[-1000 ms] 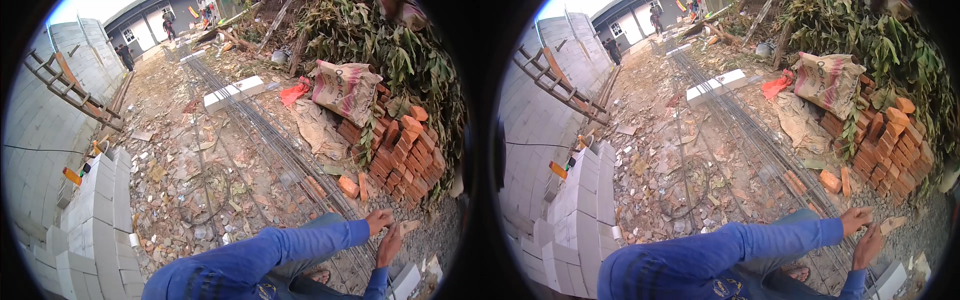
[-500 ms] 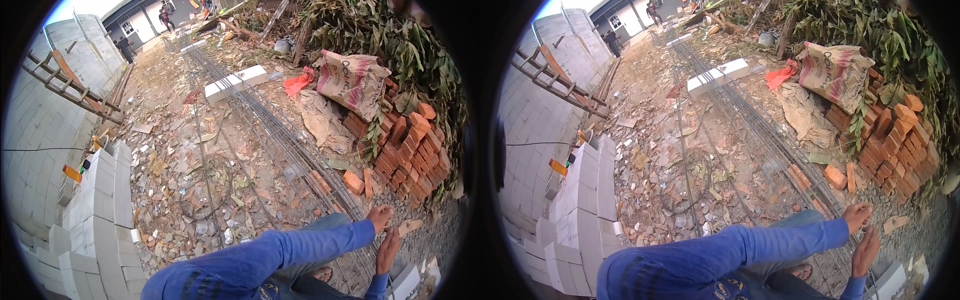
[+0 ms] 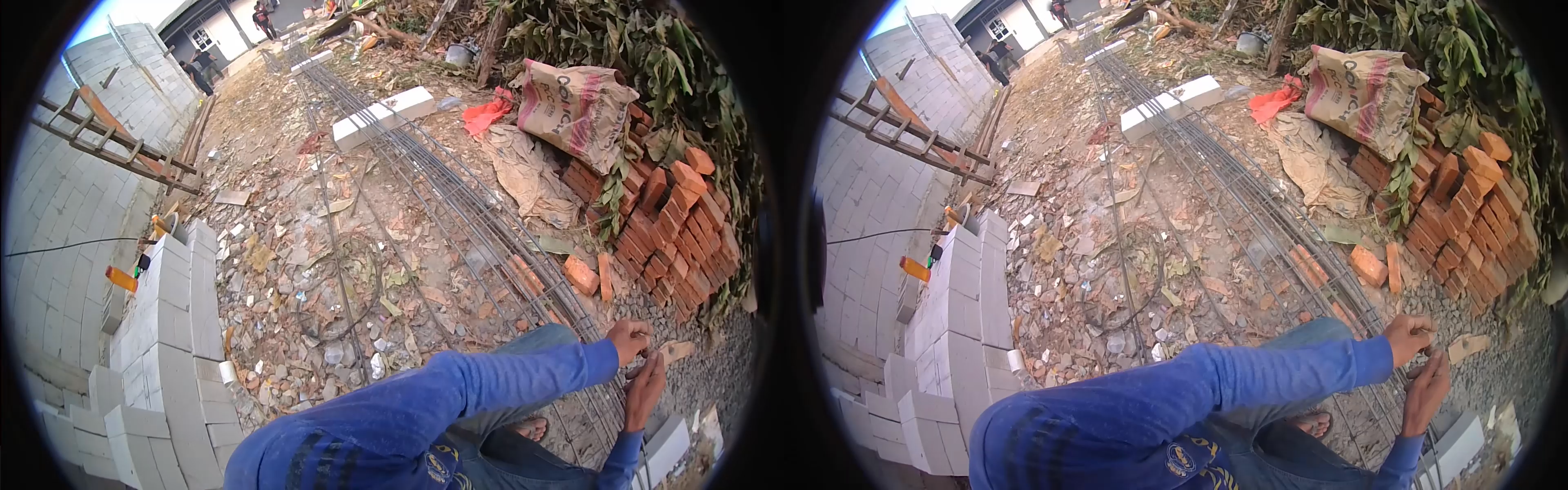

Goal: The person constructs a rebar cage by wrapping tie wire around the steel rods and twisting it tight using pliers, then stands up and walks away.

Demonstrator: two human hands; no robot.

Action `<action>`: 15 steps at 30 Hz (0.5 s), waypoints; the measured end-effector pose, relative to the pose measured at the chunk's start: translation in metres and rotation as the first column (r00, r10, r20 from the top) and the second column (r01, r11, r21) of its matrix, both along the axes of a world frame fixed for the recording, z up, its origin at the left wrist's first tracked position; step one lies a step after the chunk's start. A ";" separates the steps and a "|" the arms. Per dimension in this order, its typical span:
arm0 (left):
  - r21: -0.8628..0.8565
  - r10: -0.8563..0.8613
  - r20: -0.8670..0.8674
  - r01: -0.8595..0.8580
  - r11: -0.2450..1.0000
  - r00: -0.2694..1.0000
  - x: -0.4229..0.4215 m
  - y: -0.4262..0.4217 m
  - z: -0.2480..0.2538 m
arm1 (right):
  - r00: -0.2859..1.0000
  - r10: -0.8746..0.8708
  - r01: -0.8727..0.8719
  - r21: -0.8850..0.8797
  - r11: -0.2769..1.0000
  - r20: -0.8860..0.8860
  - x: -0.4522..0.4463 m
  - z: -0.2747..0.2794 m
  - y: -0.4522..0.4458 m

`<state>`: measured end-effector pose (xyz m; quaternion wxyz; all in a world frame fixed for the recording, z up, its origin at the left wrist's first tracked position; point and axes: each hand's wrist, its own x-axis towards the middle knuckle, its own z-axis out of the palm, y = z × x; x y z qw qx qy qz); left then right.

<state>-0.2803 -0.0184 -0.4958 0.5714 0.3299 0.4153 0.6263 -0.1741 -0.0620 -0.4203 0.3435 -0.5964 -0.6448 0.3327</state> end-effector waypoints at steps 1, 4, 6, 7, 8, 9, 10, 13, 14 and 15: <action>0.027 -0.010 -0.056 0.012 1.000 0.998 0.000 -0.003 0.004 | 0.999 0.001 -0.003 0.038 0.999 0.034 0.002 -0.001 0.001; 0.078 0.010 -0.210 0.007 0.997 0.978 0.005 -0.001 -0.002 | 0.986 -0.008 -0.037 0.265 0.964 0.166 0.021 -0.022 0.019; 0.000 -0.114 -0.204 0.116 0.993 0.972 -0.005 -0.011 0.017 | 0.977 0.005 -0.095 0.414 0.905 0.211 0.038 -0.042 0.035; -0.039 -0.175 -0.199 0.170 0.985 0.964 -0.010 -0.014 0.023 | 0.980 0.033 -0.115 0.423 0.899 0.196 0.042 -0.043 0.036; 0.027 -0.137 -0.240 0.148 0.989 0.961 -0.007 -0.011 0.017 | 0.990 0.100 -0.125 0.308 0.943 0.096 0.049 -0.040 0.038; 0.094 -0.097 -0.280 0.128 0.987 0.955 -0.001 -0.006 0.004 | 0.989 0.144 -0.149 0.209 0.967 0.037 0.051 -0.030 0.037; 0.161 -0.055 -0.314 0.110 0.981 0.948 0.003 -0.005 0.001 | 0.985 0.173 -0.170 0.109 0.979 -0.023 0.052 -0.020 0.035; 0.056 -0.120 -0.289 0.142 0.988 0.950 0.009 -0.008 0.001 | 0.978 0.179 -0.186 -0.055 0.981 -0.110 0.051 -0.004 0.029; 0.048 -0.142 -0.300 0.163 0.985 0.943 0.010 -0.010 0.002 | 0.975 0.146 -0.157 -0.061 0.986 -0.167 0.051 -0.006 0.028; 0.041 -0.162 -0.313 0.183 0.982 0.936 0.004 -0.017 0.015 | 0.968 0.112 -0.130 -0.066 0.989 -0.224 0.049 -0.007 0.026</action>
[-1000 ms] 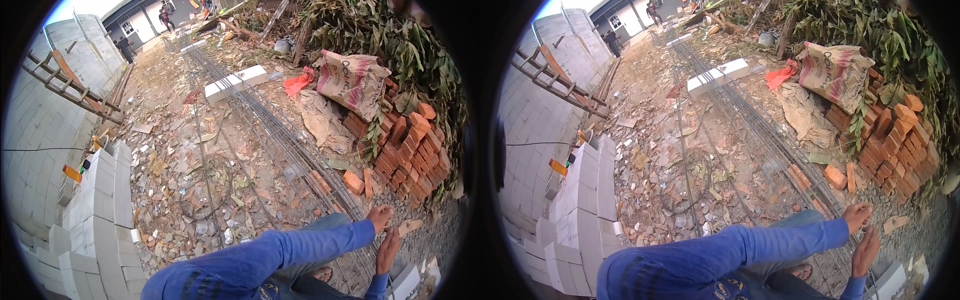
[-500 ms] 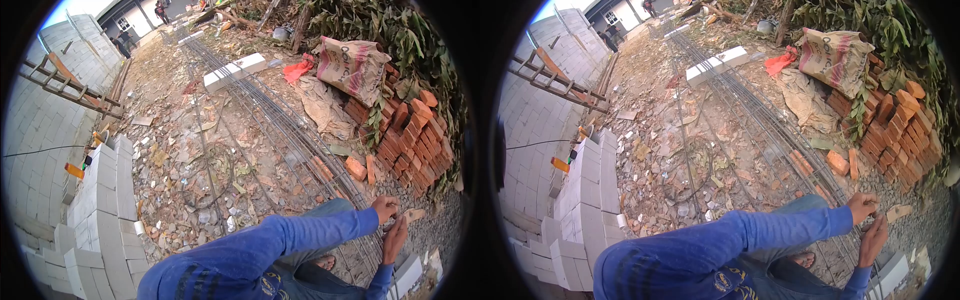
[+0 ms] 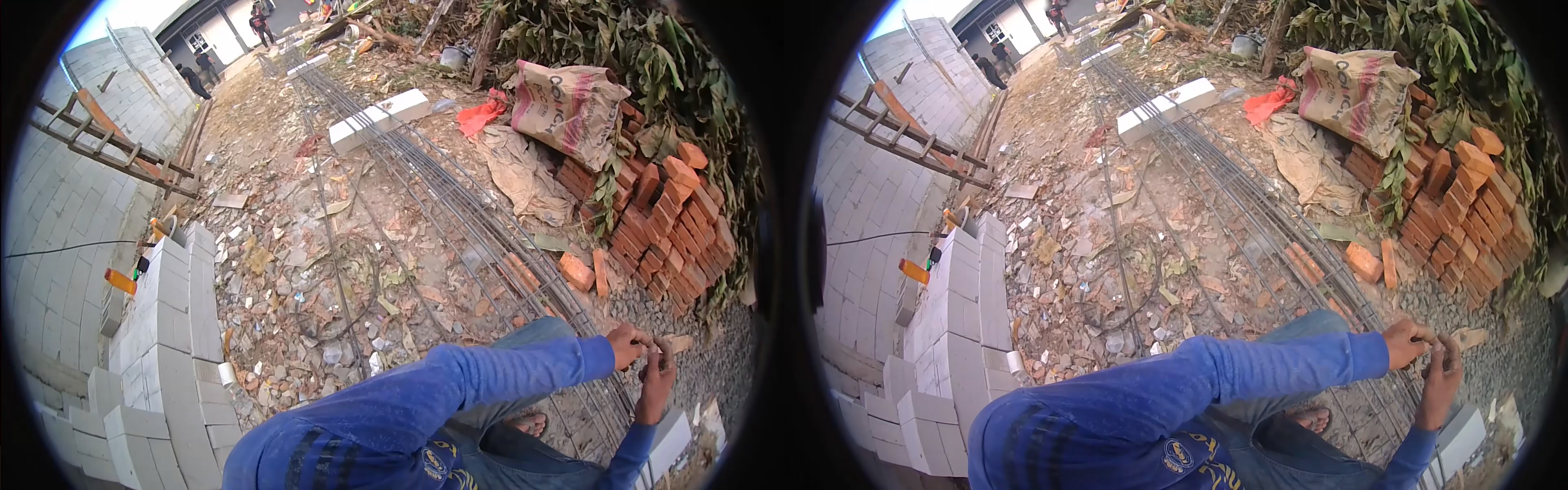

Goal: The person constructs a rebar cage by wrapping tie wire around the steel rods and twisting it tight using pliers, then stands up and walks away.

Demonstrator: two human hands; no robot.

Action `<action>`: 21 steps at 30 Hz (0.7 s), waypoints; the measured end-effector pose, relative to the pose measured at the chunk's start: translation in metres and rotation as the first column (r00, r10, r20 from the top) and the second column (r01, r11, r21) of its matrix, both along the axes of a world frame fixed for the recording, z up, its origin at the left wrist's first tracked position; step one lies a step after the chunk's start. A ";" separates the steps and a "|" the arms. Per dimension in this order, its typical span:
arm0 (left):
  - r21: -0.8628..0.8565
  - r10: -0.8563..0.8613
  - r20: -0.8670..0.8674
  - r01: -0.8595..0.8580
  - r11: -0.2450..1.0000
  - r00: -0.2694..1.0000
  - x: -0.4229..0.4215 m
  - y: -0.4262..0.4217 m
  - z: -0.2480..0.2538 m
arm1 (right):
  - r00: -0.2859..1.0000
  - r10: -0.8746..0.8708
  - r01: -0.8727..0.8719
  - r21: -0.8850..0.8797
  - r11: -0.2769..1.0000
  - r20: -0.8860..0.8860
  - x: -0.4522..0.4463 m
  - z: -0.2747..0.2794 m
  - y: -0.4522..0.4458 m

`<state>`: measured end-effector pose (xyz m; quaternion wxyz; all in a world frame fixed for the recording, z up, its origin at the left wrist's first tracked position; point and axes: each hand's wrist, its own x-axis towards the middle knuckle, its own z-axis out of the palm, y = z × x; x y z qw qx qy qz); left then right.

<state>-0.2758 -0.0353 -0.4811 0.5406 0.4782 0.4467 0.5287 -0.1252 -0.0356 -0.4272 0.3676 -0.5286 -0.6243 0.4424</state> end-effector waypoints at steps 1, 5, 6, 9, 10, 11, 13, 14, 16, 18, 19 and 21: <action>-0.005 -0.019 -0.013 0.019 1.000 1.000 -0.005 -0.005 0.010 | 0.999 -0.032 0.032 0.006 0.999 -0.023 -0.007 0.005 -0.004; -0.181 -0.097 0.123 0.119 0.976 0.988 -0.007 -0.008 0.020 | 0.974 -0.149 0.153 0.012 0.988 -0.169 -0.026 -0.001 -0.010; -0.179 -0.110 0.185 0.143 0.973 0.977 -0.005 -0.008 0.019 | 0.974 -0.153 0.162 0.040 0.986 -0.168 -0.027 -0.007 -0.008; -0.255 -0.112 0.318 0.199 0.946 0.941 -0.007 -0.008 0.020 | 0.987 -0.134 0.146 0.143 0.979 -0.091 -0.024 -0.017 -0.005; -0.294 -0.104 0.357 0.217 0.931 0.928 -0.008 -0.009 0.020 | 0.990 -0.122 0.131 0.160 0.978 -0.067 -0.025 -0.014 -0.006; -0.276 -0.109 0.351 0.214 0.937 0.930 -0.007 -0.008 0.017 | 0.992 -0.106 0.115 0.142 0.983 -0.073 -0.024 -0.009 -0.009; -0.240 -0.119 0.338 0.208 0.948 0.933 -0.006 -0.005 0.011 | 0.997 -0.082 0.083 0.147 0.986 -0.017 -0.023 0.000 -0.010; -0.229 -0.128 0.338 0.213 0.950 0.932 -0.006 -0.004 0.009 | 0.996 -0.075 0.066 0.170 0.983 0.045 -0.020 0.002 -0.008; -0.209 -0.148 0.339 0.228 0.951 0.929 -0.005 -0.006 0.010 | 0.988 -0.066 0.030 0.249 0.968 0.141 -0.017 0.003 -0.008; -0.142 -0.155 0.316 0.208 0.968 0.936 -0.001 -0.002 0.001 | 0.976 -0.066 -0.015 0.364 0.931 0.208 -0.018 0.004 -0.007; -0.108 -0.156 0.303 0.197 0.975 0.940 0.001 0.000 -0.002 | 0.976 -0.063 -0.014 0.348 0.937 0.210 -0.015 0.003 -0.006; -0.123 -0.150 0.277 0.190 0.974 0.949 0.002 -0.001 -0.001 | 0.976 -0.054 -0.016 0.316 0.949 0.213 -0.014 0.004 -0.004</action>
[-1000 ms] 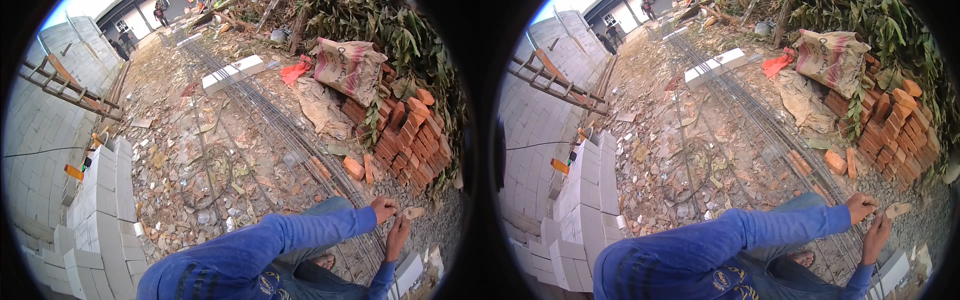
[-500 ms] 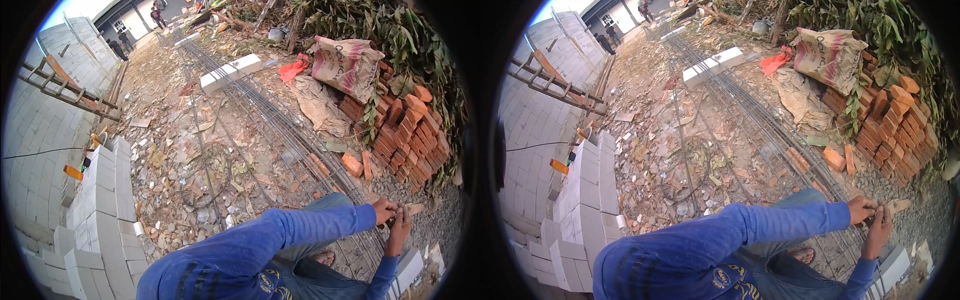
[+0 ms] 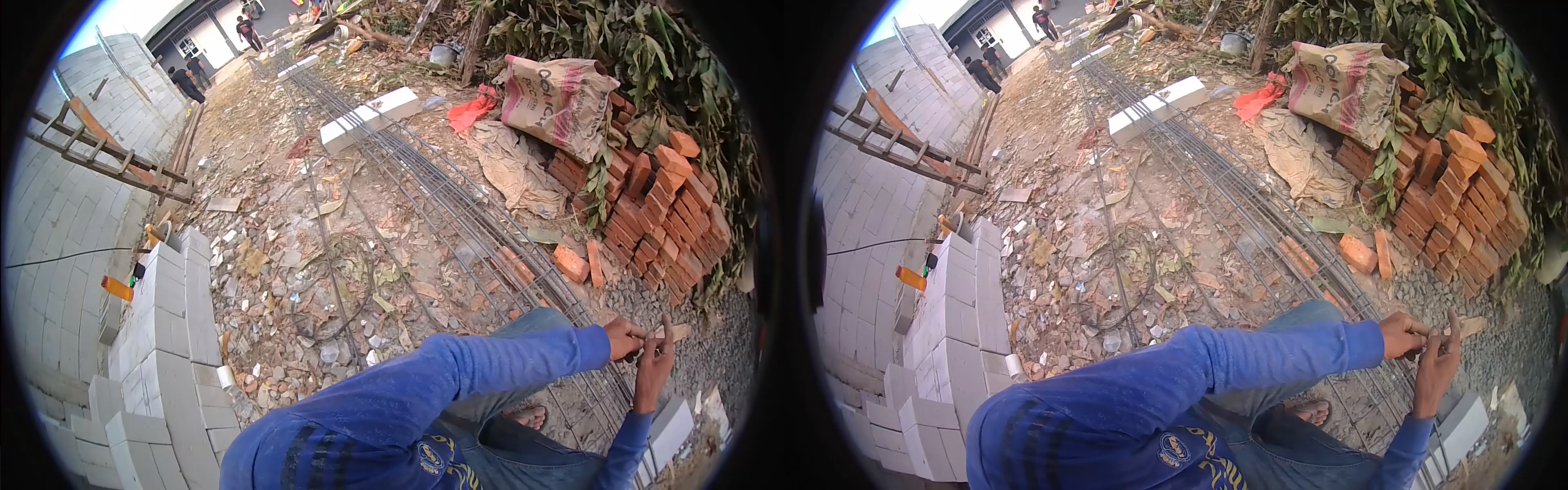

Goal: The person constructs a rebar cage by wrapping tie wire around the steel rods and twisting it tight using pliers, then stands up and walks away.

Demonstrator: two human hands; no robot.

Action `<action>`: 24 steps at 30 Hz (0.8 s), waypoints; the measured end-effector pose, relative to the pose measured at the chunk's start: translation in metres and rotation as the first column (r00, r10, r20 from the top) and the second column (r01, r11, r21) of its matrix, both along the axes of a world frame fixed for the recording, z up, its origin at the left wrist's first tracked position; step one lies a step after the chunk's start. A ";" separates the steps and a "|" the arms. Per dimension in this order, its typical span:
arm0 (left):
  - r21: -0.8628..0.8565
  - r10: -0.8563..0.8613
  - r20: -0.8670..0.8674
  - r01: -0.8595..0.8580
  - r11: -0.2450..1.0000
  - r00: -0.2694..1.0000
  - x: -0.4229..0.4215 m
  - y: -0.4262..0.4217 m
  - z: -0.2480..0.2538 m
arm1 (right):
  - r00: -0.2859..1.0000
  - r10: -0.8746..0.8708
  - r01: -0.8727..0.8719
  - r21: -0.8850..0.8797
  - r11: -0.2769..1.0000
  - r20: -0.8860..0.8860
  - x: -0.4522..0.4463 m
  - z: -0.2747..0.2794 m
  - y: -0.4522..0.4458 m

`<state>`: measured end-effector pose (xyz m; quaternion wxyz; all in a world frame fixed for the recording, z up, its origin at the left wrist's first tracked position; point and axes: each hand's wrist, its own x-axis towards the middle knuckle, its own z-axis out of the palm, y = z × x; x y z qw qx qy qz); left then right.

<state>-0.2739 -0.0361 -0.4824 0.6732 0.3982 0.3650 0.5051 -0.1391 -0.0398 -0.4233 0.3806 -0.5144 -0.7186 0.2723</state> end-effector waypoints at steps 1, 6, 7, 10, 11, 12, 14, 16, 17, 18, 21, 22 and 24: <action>-0.005 0.003 -0.014 -0.003 1.000 1.000 -0.001 -0.001 0.004 | 0.999 -0.012 0.012 -0.009 1.000 -0.031 -0.002 0.002 -0.002; 0.083 0.034 -0.126 -0.023 0.996 0.991 -0.003 -0.005 0.011 | 0.998 -0.006 0.006 -0.006 1.000 -0.065 0.004 0.008 -0.001; 0.103 0.033 -0.154 -0.017 0.994 0.988 -0.003 -0.005 0.011 | 0.999 -0.006 0.006 -0.005 1.000 -0.050 0.008 0.006 0.002; 0.212 0.059 -0.188 -0.018 0.977 0.980 0.003 0.002 -0.006 | 1.000 -0.001 0.001 -0.002 1.000 -0.025 0.012 0.000 0.005; 0.199 0.053 -0.191 -0.014 0.980 0.980 0.004 0.004 -0.011 | 1.000 0.000 0.000 -0.001 1.000 -0.022 0.012 0.001 0.005; 0.185 0.046 -0.193 -0.009 0.983 0.980 0.003 0.002 -0.007 | 1.000 -0.001 0.000 -0.001 1.000 -0.019 0.012 0.002 0.004; 0.126 0.012 -0.206 0.014 0.992 0.978 -0.002 -0.002 0.003 | 1.000 -0.015 0.015 -0.073 0.997 -0.005 0.010 0.009 0.001; 0.037 -0.038 -0.227 0.048 0.998 0.973 -0.011 -0.008 0.019 | 1.000 -0.020 0.021 -0.079 0.997 0.013 0.007 0.010 0.001; 0.032 -0.033 -0.223 0.041 0.999 0.974 -0.011 -0.007 0.018 | 1.000 -0.019 0.020 -0.049 0.999 0.024 0.006 0.009 0.001; 0.025 -0.029 -0.217 0.035 0.999 0.976 -0.011 -0.006 0.016 | 0.999 -0.019 0.020 -0.021 1.000 0.036 0.006 0.007 0.001; 0.059 0.031 -0.228 -0.018 0.998 0.973 -0.004 -0.003 0.009 | 0.991 -0.060 0.047 0.105 0.993 0.117 0.009 -0.006 0.007; 0.079 0.060 -0.234 -0.043 0.996 0.970 -0.002 -0.002 0.006 | 0.992 -0.076 0.069 0.073 0.995 0.098 0.009 -0.006 0.007; 0.087 0.059 -0.213 -0.041 0.995 0.975 -0.001 -0.002 0.005 | 0.992 -0.109 0.108 0.010 0.994 0.060 0.005 -0.003 0.005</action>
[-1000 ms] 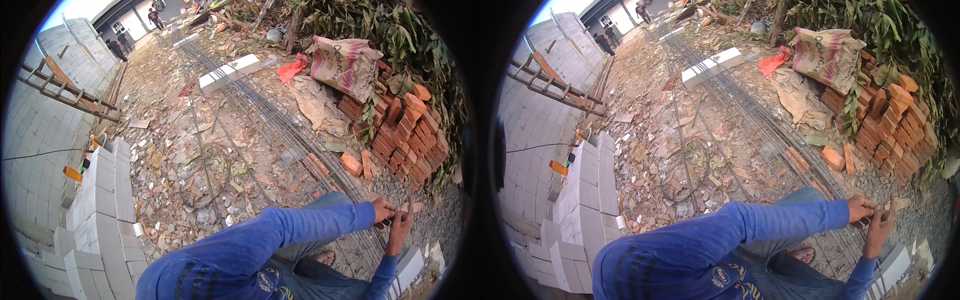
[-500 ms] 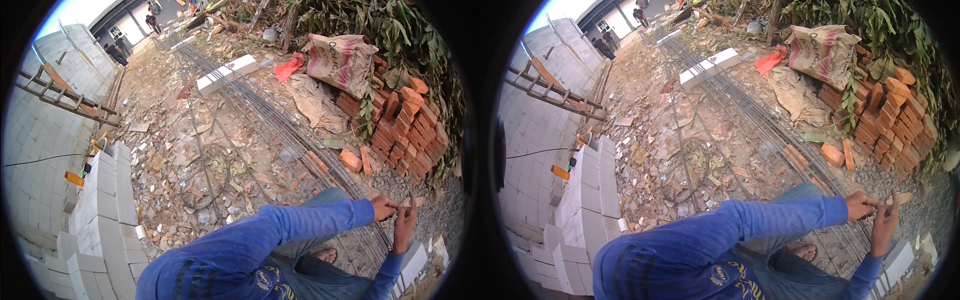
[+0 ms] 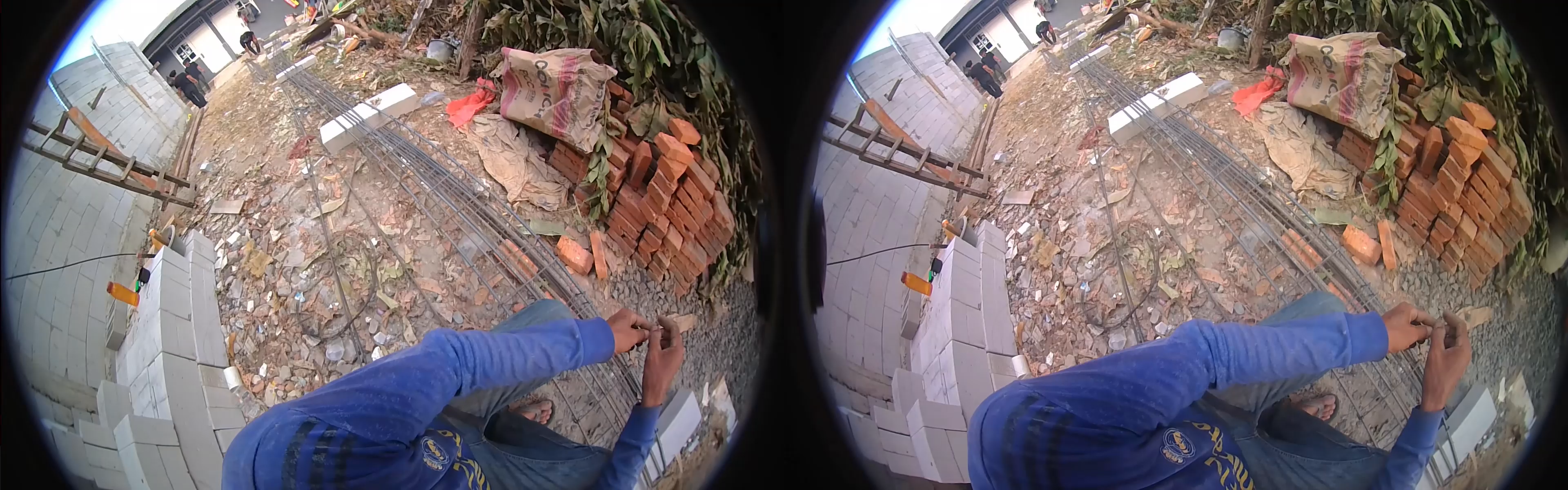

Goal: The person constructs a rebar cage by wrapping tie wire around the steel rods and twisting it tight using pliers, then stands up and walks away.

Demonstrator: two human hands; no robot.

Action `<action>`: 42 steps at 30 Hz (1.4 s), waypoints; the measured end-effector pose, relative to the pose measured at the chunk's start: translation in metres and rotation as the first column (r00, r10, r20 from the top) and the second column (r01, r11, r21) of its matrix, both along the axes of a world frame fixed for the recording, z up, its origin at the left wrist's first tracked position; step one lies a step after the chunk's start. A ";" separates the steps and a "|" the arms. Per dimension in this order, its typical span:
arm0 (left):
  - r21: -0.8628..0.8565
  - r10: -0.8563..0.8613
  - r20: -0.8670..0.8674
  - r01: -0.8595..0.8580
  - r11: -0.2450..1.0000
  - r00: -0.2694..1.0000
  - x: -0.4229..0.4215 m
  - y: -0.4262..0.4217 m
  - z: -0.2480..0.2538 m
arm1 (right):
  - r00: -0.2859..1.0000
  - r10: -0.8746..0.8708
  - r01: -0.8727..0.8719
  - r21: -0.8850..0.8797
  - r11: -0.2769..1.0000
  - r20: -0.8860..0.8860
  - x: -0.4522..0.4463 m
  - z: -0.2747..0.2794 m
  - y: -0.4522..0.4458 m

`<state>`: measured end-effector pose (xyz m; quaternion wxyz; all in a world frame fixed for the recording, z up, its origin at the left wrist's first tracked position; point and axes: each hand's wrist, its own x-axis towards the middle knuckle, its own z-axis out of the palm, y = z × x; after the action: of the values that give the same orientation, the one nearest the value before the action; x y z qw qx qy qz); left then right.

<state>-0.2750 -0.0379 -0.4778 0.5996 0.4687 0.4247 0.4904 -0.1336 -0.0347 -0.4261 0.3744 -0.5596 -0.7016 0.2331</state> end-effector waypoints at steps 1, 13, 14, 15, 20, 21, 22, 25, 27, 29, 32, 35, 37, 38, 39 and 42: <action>0.005 -0.001 0.010 0.001 1.000 1.000 -0.001 0.000 0.001 | 0.999 0.007 -0.007 -0.009 1.000 -0.043 -0.002 0.005 -0.003; 0.042 0.108 0.026 -0.109 0.993 0.994 0.002 -0.005 0.007 | 0.934 -0.031 0.008 -0.067 0.998 -0.357 -0.006 -0.002 -0.004; 0.037 0.122 0.036 -0.123 0.992 0.992 0.003 -0.006 0.007 | 0.957 -0.005 -0.015 -0.068 0.998 -0.291 0.001 -0.004 0.000; 0.033 0.135 0.044 -0.137 0.990 0.990 0.004 -0.007 0.006 | 0.974 0.022 -0.039 -0.069 0.997 -0.224 0.003 -0.004 0.001; 0.054 0.144 0.015 -0.145 0.988 0.989 0.004 -0.006 0.004 | 0.966 -0.013 -0.006 -0.072 0.997 -0.259 -0.001 -0.004 0.000; 0.061 0.139 -0.018 -0.137 0.989 0.990 0.002 -0.008 0.008 | 0.971 -0.026 0.009 -0.073 0.997 -0.237 -0.001 -0.004 0.000; 0.067 0.133 -0.050 -0.129 0.989 0.990 0.001 -0.011 0.013 | 0.976 -0.018 0.002 -0.072 0.997 -0.216 0.001 -0.006 0.002; 0.146 0.132 -0.204 -0.104 0.984 0.970 -0.005 -0.017 0.024 | 0.990 0.009 -0.014 -0.035 0.999 -0.142 0.014 -0.022 0.013; 0.217 0.207 -0.246 -0.154 0.964 0.947 0.002 -0.014 0.013 | 0.997 0.026 -0.024 0.035 0.999 -0.072 0.014 -0.025 0.016; 0.250 0.240 -0.257 -0.176 0.952 0.936 0.007 -0.010 0.002 | 0.992 0.014 -0.015 -0.013 1.000 -0.122 0.011 -0.018 0.011; 0.226 0.203 -0.204 -0.156 0.962 0.958 0.003 -0.012 0.011 | 0.966 -0.006 0.010 0.011 1.000 -0.259 -0.010 0.003 -0.004; 0.178 0.140 -0.117 -0.118 0.977 0.983 -0.006 -0.019 0.027 | 0.961 -0.001 0.006 0.017 1.000 -0.276 -0.004 0.001 -0.002; 0.152 0.128 -0.119 -0.109 0.982 0.985 -0.007 -0.021 0.030 | 0.971 -0.007 0.006 -0.004 1.000 -0.239 -0.002 0.001 -0.002; 0.169 0.136 -0.148 -0.110 0.979 0.980 -0.005 -0.019 0.024 | 0.975 -0.017 0.014 -0.016 1.000 -0.220 -0.003 0.002 -0.002; 0.187 0.145 -0.178 -0.111 0.976 0.973 -0.002 -0.016 0.019 | 0.979 -0.027 0.021 -0.028 0.999 -0.200 -0.004 0.003 -0.003; 0.192 0.106 -0.176 -0.072 0.979 0.979 0.000 -0.016 0.015 | 0.984 -0.032 0.051 0.107 0.993 -0.173 -0.003 -0.009 0.003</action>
<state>-0.2748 -0.0535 -0.4631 0.4886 0.5465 0.4519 0.5083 -0.1362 -0.0322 -0.4346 0.4685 -0.5304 -0.6669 0.2332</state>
